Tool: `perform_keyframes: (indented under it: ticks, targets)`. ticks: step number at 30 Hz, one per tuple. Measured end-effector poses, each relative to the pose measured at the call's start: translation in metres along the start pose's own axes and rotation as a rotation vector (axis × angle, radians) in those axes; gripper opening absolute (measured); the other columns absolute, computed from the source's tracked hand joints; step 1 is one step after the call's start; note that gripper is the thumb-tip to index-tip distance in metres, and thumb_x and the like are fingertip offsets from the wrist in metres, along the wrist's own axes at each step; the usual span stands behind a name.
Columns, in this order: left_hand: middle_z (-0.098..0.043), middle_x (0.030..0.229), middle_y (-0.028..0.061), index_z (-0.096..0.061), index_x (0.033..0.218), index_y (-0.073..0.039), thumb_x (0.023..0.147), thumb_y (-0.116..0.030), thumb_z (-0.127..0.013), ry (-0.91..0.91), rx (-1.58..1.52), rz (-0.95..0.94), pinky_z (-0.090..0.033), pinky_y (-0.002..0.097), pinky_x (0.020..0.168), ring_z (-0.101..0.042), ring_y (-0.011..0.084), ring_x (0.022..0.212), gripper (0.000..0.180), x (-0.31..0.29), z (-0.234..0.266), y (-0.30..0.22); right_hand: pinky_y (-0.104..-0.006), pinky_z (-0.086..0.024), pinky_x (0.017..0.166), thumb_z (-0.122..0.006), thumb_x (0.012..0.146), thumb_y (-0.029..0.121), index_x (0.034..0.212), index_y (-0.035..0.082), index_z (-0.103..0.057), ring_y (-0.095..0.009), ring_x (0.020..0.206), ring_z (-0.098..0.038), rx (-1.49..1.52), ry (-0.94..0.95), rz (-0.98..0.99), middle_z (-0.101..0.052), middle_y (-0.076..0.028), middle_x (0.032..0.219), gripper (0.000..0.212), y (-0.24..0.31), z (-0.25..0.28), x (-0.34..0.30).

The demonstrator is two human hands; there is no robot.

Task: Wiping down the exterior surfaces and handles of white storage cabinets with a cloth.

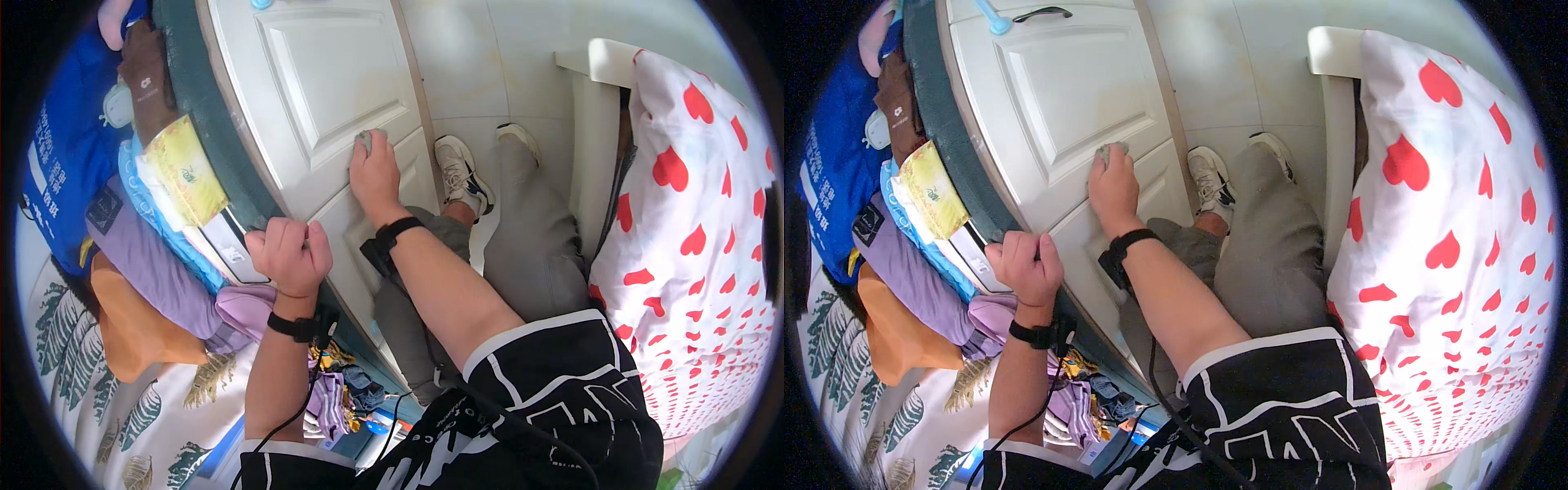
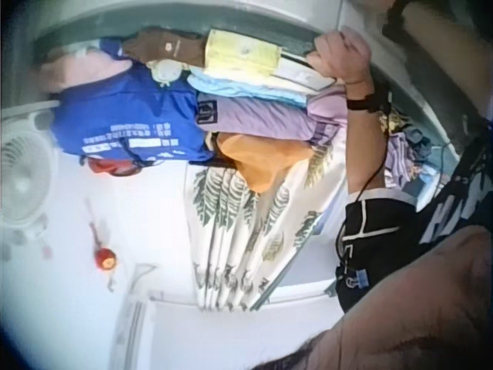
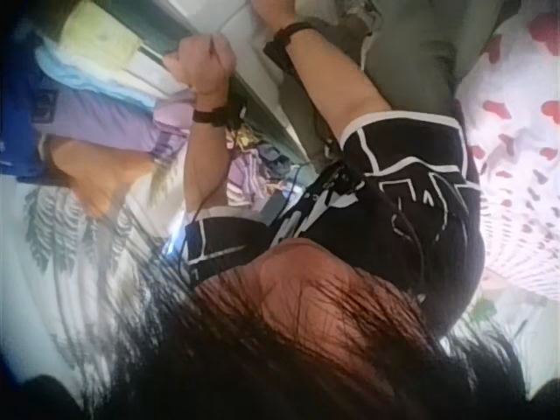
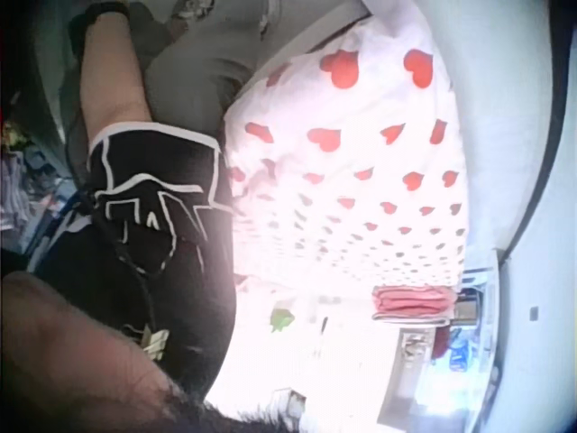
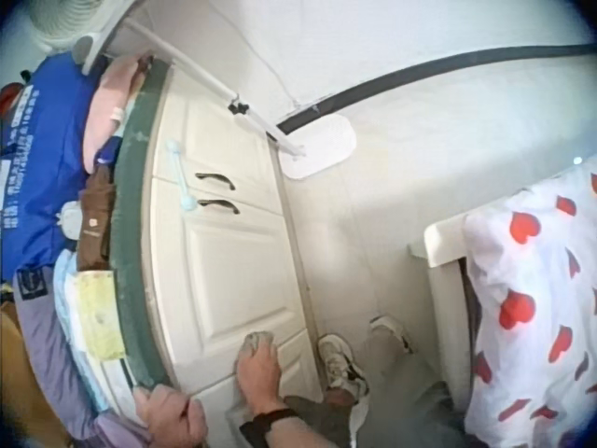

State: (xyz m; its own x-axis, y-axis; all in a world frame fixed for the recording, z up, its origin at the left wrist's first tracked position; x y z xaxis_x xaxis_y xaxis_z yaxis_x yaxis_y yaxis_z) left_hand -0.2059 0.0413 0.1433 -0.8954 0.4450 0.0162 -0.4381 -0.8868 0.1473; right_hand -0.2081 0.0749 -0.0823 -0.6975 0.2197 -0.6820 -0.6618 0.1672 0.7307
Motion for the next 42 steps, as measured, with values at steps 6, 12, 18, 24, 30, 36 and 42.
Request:
perform_keyframes:
  ticks: [6, 12, 18, 24, 30, 36, 42]
  targets:
    - [-0.058, 0.071, 0.0047, -0.06, 0.07, -0.01, 0.077, -0.01, -0.07, 0.039, -0.043, 0.031, -0.033, 0.0388, 0.069, -0.05, 0.0255, 0.066, 0.012, 0.001, -0.001, 0.003, -0.0563, -0.049, 0.092, -0.052, 0.103, 0.032, 0.123, 0.003, -0.054, -0.049, 0.106, -0.062, -0.107, -0.039, -0.164, -0.066, -0.028, 0.112, 0.035, -0.043, -0.012, 0.048]
    - [-0.057, 0.071, 0.0052, -0.057, 0.07, -0.011, 0.08, -0.021, -0.066, 0.166, -0.083, 0.027, -0.032, 0.0401, 0.073, -0.054, 0.0245, 0.067, 0.016, -0.01, 0.011, 0.013, -0.0549, -0.048, 0.098, -0.049, 0.103, 0.032, 0.124, 0.0, -0.054, -0.051, 0.115, -0.06, -0.194, -0.015, -0.312, -0.064, -0.033, 0.123, 0.038, -0.115, -0.029, 0.126]
    - [-0.055, 0.077, 0.0038, -0.057, 0.073, -0.014, 0.083, -0.03, -0.063, 0.202, -0.135, -0.004, -0.034, 0.0424, 0.079, -0.049, 0.0245, 0.071, 0.02, -0.021, 0.012, 0.009, -0.0541, -0.047, 0.101, -0.049, 0.102, 0.028, 0.128, -0.003, -0.053, -0.052, 0.118, -0.06, -0.205, 0.038, -0.388, -0.062, -0.035, 0.125, 0.041, -0.171, -0.009, 0.198]
    - [-0.056, 0.076, 0.0041, -0.057, 0.071, -0.013, 0.08, -0.027, -0.063, 0.203, -0.061, 0.003, -0.032, 0.0404, 0.072, -0.049, 0.0249, 0.07, 0.018, -0.025, 0.009, 0.026, -0.0536, -0.049, 0.093, -0.054, 0.101, 0.029, 0.122, 0.0, -0.058, -0.051, 0.108, -0.063, -0.082, -0.087, -0.229, -0.067, -0.031, 0.115, 0.036, -0.083, -0.046, 0.082]
    - [-0.056, 0.072, 0.0063, -0.056, 0.067, -0.012, 0.078, -0.026, -0.063, 0.193, -0.027, 0.026, -0.032, 0.0405, 0.07, -0.05, 0.0259, 0.066, 0.019, -0.014, 0.002, 0.015, -0.0542, -0.05, 0.089, -0.056, 0.101, 0.028, 0.122, 0.001, -0.058, -0.049, 0.104, -0.065, 0.0, -0.028, -0.152, -0.069, -0.029, 0.113, 0.034, -0.064, -0.02, 0.11]
    - [-0.057, 0.079, 0.0025, -0.057, 0.075, -0.016, 0.084, -0.034, -0.062, 0.291, 0.045, 0.023, -0.037, 0.0459, 0.084, -0.052, 0.026, 0.074, 0.021, -0.029, 0.007, 0.013, -0.0532, -0.049, 0.096, -0.053, 0.101, 0.031, 0.129, 0.0, -0.056, -0.049, 0.112, -0.063, -0.047, -0.079, -0.678, -0.066, -0.03, 0.124, 0.042, -0.132, -0.024, 0.209]
    - [-0.056, 0.077, 0.0039, -0.053, 0.073, -0.014, 0.084, -0.032, -0.059, 0.38, 0.143, 0.045, -0.017, 0.058, 0.12, -0.058, 0.0251, 0.079, 0.022, -0.036, 0.012, 0.015, -0.0537, -0.048, 0.097, -0.049, 0.104, 0.033, 0.13, 0.001, -0.056, -0.047, 0.115, -0.062, -0.071, -0.014, -0.209, -0.065, -0.027, 0.126, 0.042, -0.033, -0.035, 0.268]
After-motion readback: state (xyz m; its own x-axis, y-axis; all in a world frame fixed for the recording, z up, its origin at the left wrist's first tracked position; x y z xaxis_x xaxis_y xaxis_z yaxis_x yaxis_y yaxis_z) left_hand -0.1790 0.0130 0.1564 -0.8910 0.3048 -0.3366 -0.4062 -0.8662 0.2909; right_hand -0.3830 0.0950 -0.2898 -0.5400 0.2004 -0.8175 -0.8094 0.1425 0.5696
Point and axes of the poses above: each hand's wrist, its own x-axis towards the middle knuckle, its own z-axis out of the back of the hand, y = z × x, the point moved 5 cm from there along x, towards the middle knuckle
